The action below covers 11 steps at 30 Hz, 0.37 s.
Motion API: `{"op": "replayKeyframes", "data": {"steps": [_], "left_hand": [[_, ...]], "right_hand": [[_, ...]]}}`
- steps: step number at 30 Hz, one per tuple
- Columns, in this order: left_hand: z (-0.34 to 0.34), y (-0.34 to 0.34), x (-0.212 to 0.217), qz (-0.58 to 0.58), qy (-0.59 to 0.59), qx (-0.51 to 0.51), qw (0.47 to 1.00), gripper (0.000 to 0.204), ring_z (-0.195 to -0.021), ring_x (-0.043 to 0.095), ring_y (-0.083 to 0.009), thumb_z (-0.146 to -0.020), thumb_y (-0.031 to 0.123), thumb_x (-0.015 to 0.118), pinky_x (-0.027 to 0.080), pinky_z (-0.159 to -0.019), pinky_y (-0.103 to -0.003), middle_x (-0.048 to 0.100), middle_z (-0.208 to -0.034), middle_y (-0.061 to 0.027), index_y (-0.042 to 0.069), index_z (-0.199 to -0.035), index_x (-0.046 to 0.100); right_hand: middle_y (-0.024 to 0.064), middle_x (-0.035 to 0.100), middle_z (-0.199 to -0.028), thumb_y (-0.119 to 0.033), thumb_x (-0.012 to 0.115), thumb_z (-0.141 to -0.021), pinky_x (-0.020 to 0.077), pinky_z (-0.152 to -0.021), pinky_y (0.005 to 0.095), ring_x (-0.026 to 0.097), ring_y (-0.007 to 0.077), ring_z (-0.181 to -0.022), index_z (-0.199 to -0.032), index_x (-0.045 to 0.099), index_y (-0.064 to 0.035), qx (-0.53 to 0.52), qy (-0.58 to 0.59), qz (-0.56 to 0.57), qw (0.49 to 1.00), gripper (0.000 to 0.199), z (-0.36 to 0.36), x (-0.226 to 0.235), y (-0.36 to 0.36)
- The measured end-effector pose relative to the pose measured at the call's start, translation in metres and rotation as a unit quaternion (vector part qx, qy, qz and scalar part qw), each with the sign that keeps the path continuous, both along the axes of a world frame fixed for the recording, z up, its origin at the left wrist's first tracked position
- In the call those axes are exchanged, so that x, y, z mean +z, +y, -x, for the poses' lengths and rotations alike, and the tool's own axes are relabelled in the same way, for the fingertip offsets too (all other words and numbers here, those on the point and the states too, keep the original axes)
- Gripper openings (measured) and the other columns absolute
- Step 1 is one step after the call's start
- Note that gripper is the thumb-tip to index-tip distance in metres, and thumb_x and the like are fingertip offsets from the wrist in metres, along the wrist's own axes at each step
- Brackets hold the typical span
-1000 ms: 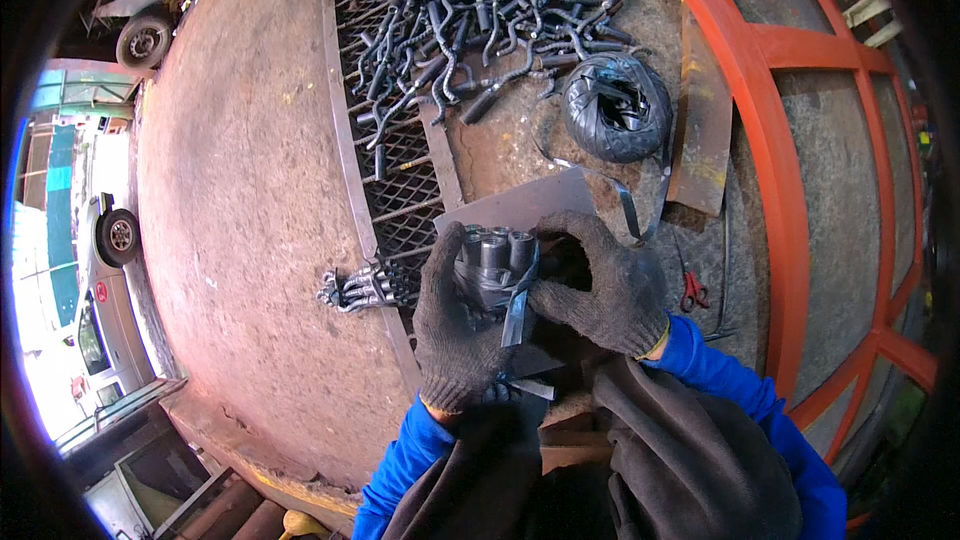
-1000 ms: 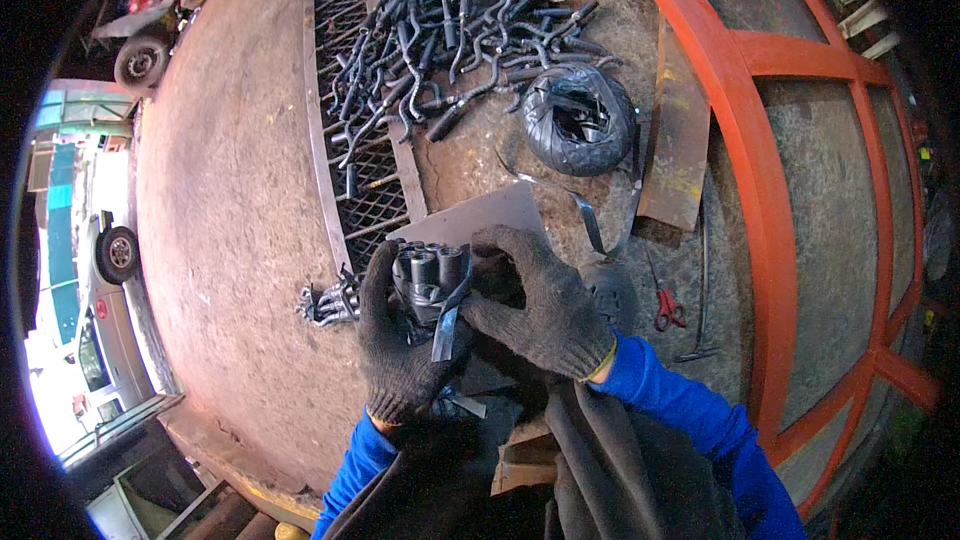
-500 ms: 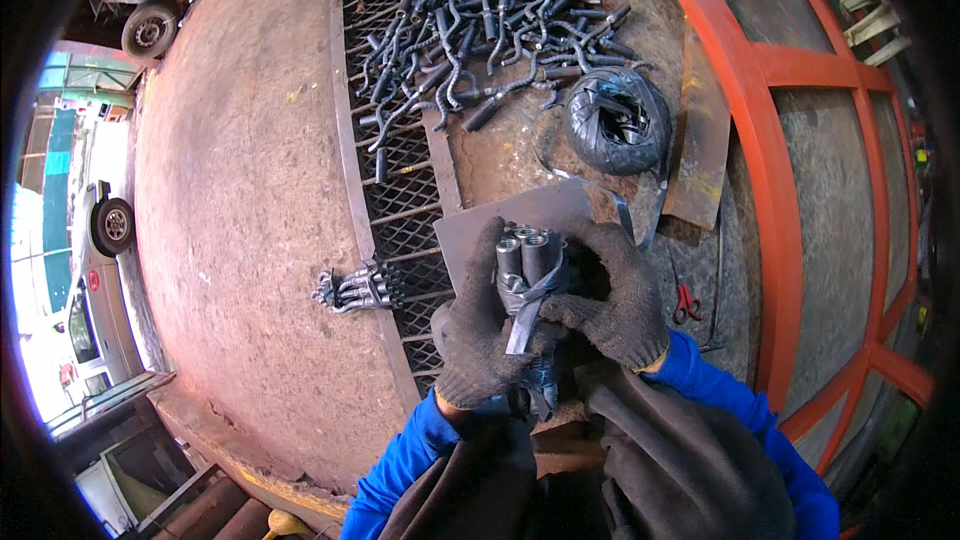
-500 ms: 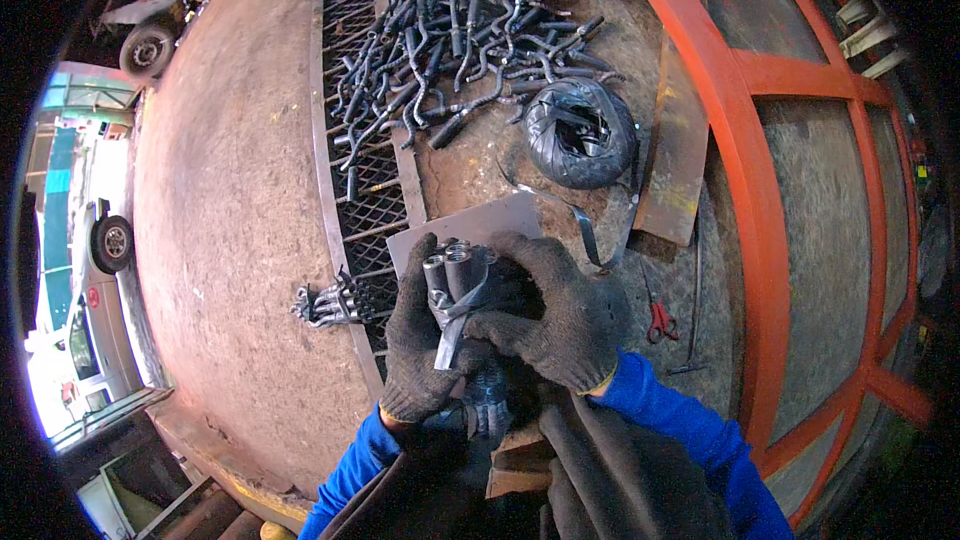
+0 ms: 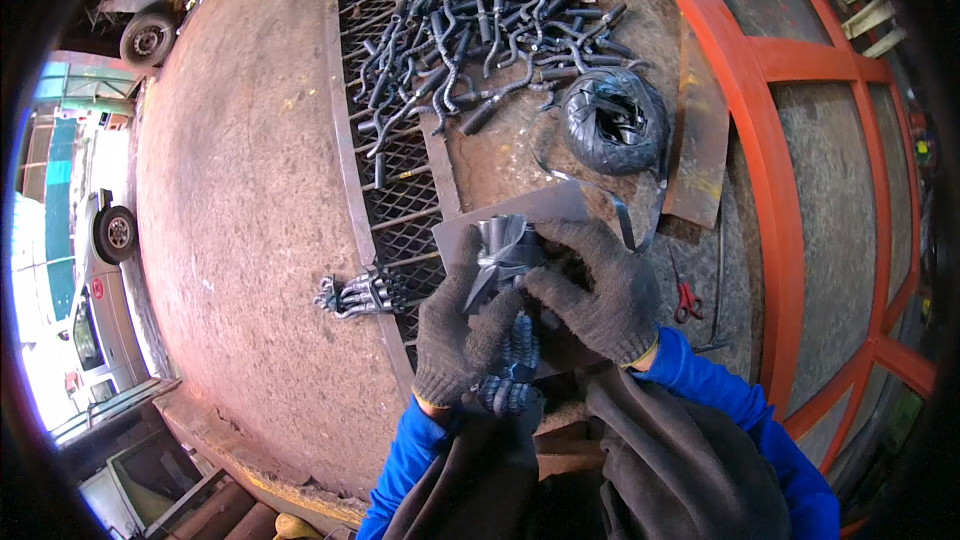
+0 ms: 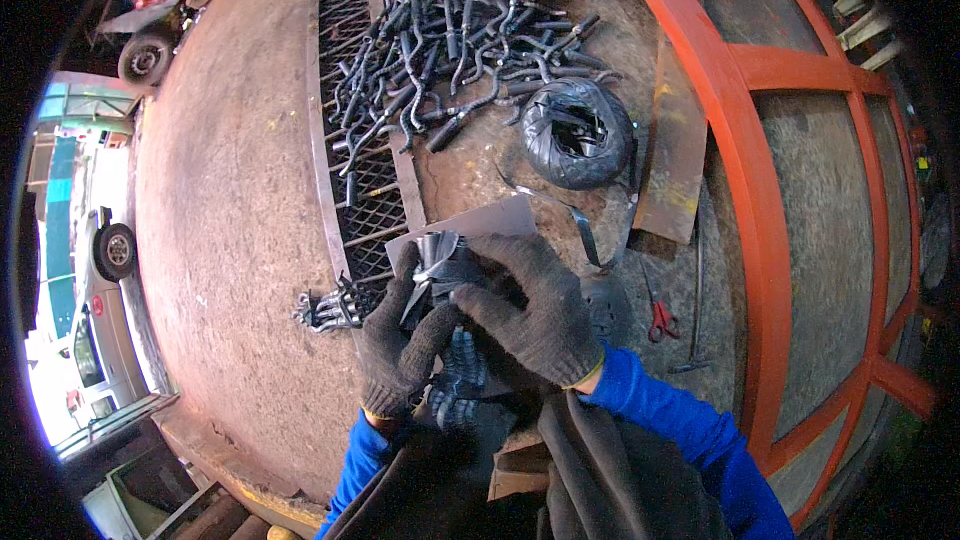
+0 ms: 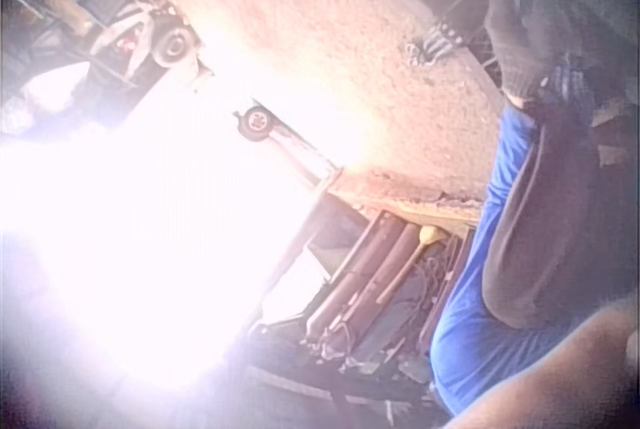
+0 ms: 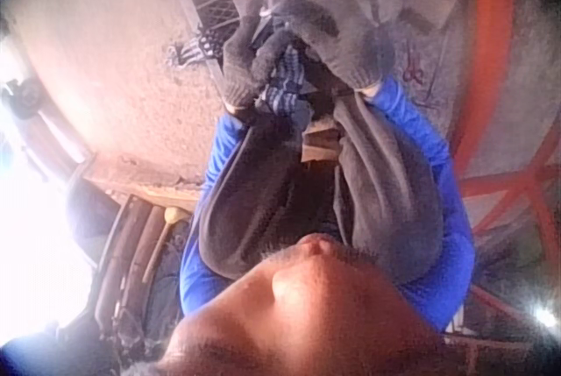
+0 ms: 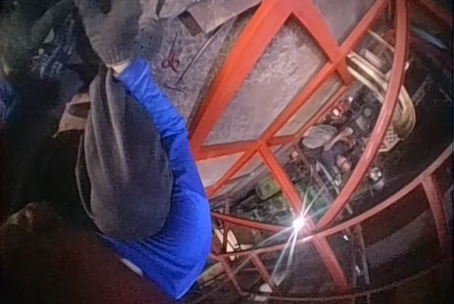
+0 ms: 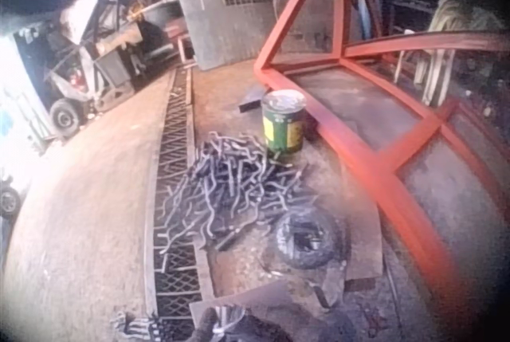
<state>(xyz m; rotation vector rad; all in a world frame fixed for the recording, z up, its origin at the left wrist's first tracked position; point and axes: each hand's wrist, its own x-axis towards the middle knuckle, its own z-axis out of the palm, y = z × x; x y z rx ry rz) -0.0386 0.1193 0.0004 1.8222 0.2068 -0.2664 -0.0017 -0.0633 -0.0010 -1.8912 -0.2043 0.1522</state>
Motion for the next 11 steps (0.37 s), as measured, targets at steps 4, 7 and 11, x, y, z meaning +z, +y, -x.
{"op": "replayKeyframes", "data": {"steps": [4, 7, 11], "left_hand": [[0.001, 0.004, 0.006, -0.031, 0.006, -0.008, 0.999, 0.062, -0.089, 0.061, -0.0124, -0.092, 0.010, 0.062, 0.051, -0.080, -0.028, 0.070, -0.100, -0.0132, 0.002, -0.149, 0.037], [0.003, 0.002, 0.003, -0.110, -0.043, 0.014, 0.993, 0.056, -0.091, 0.066, -0.0137, -0.091, 0.011, 0.065, 0.052, -0.081, -0.030, 0.071, -0.102, -0.0176, 0.001, -0.143, 0.047], [0.011, 0.016, -0.001, -0.188, -0.106, 0.006, 0.976, 0.054, -0.096, 0.070, -0.0248, -0.089, 0.015, 0.070, 0.053, -0.087, -0.033, 0.070, -0.113, -0.0182, 0.002, -0.139, 0.052]], "right_hand": [[0.0145, 0.066, -0.105, -0.023, 0.074, -0.085, 0.0529, -0.083, 0.0375, 0.066, 0.0275, -0.094, -0.116, 0.066, -0.0055, -0.003, 0.000, -0.004, 1.000, 0.036, -0.022, -0.007, -0.003], [0.0128, 0.068, -0.099, -0.020, 0.074, -0.085, 0.0534, -0.078, 0.0373, 0.068, 0.0270, -0.086, -0.104, 0.072, -0.0058, 0.033, -0.031, 0.034, 0.998, 0.025, -0.039, -0.007, 0.002], [0.0128, 0.069, -0.097, -0.020, 0.074, -0.084, 0.0532, -0.080, 0.0375, 0.068, 0.0273, -0.086, -0.103, 0.072, -0.0064, 0.059, -0.092, 0.044, 0.993, 0.024, -0.045, -0.010, 0.009]]}}
